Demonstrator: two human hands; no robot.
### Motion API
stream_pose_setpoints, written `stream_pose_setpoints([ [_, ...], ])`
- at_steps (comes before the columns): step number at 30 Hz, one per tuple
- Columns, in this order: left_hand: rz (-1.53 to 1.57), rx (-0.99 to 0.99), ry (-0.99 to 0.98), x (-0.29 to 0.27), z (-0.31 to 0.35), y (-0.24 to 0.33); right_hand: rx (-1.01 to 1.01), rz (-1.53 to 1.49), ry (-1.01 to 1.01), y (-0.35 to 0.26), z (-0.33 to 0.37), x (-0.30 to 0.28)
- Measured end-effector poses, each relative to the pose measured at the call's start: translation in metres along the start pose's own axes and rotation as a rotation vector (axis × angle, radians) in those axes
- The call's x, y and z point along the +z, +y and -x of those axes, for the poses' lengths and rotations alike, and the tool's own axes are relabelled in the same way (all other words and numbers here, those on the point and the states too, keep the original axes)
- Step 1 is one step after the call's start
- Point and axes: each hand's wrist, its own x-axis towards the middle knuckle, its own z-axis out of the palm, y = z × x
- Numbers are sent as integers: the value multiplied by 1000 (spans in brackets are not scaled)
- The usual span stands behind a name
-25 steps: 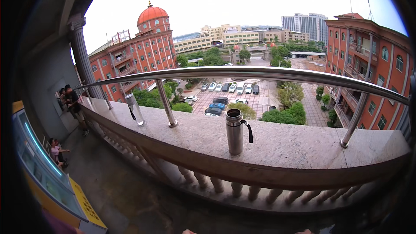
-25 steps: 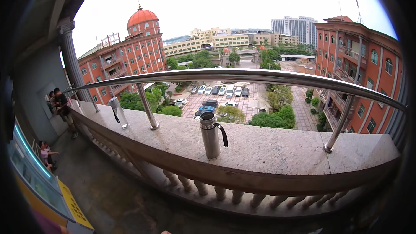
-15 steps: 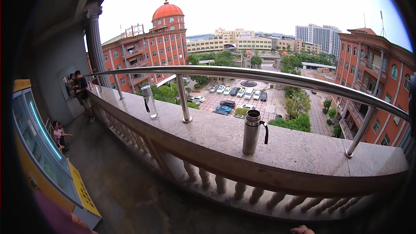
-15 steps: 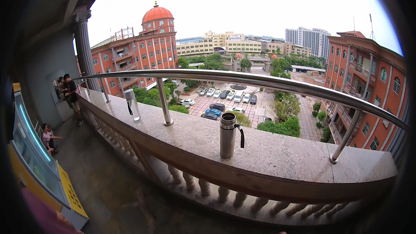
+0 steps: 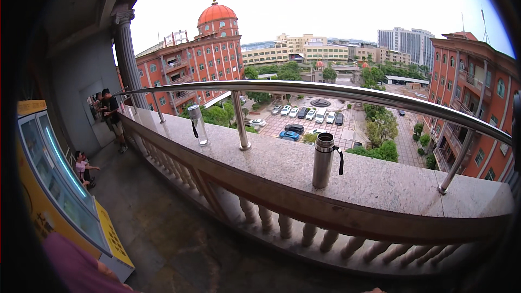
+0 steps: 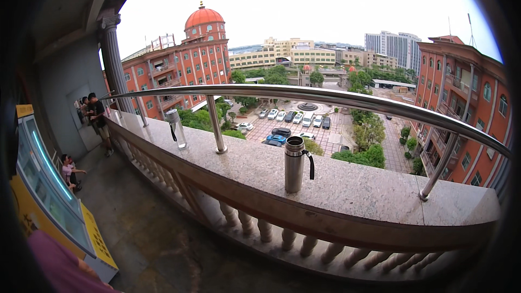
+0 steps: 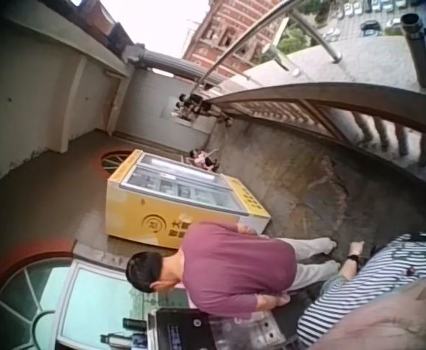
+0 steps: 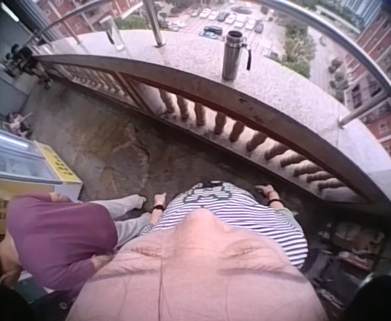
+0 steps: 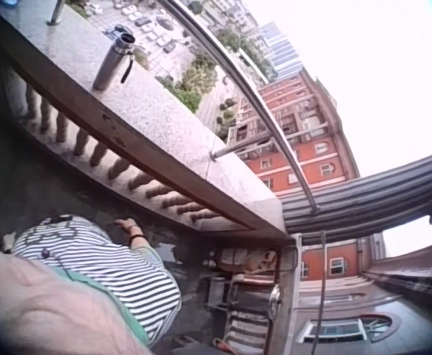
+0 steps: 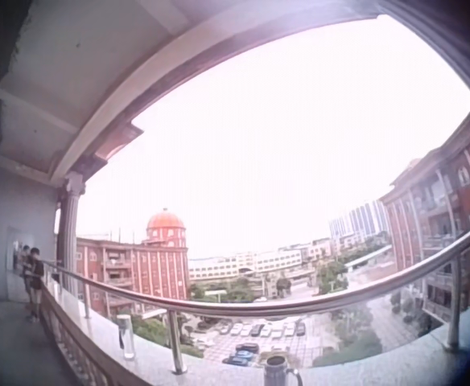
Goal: Refill two water bottles at a public water dispenser.
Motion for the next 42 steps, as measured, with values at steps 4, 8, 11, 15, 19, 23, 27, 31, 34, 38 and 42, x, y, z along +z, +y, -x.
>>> stream_pose_setpoints([
  [4, -112, 83, 41, 4, -8, -16, 28, -125, 31, 10, -5, -2],
  [8, -237, 148, 40, 22, -35, -41, 24, -87, 73, 10, -1, -1],
  [11, -365, 237, 2, 33, -51, -55, 23, -81, 63, -1, 13, -1],
  [15, -460, 302, -49, 33, -71, -48, 181, 207, 108, -18, 28, -5],
  [19, -496, 359, -102, 22, -77, -44, 215, 187, 100, -18, 28, -6],
  [23, -525, 398, -140, 12, -74, -50, 209, 124, 63, -5, 26, 2],
  [27, -580, 441, -173, 6, -72, -53, 213, 119, 39, 4, 33, 11],
  [31, -551, 427, -167, 7, -72, -46, 250, 165, 92, 10, 42, 14],
  [34, -544, 431, -168, 8, -72, -40, 283, 134, 61, 13, 41, 13],
  [38, -542, 437, -164, 8, -74, -27, 262, 65, -18, 13, 33, 15],
  [42, -558, 449, -178, 10, -82, -8, 228, 110, 41, 9, 26, 17],
])
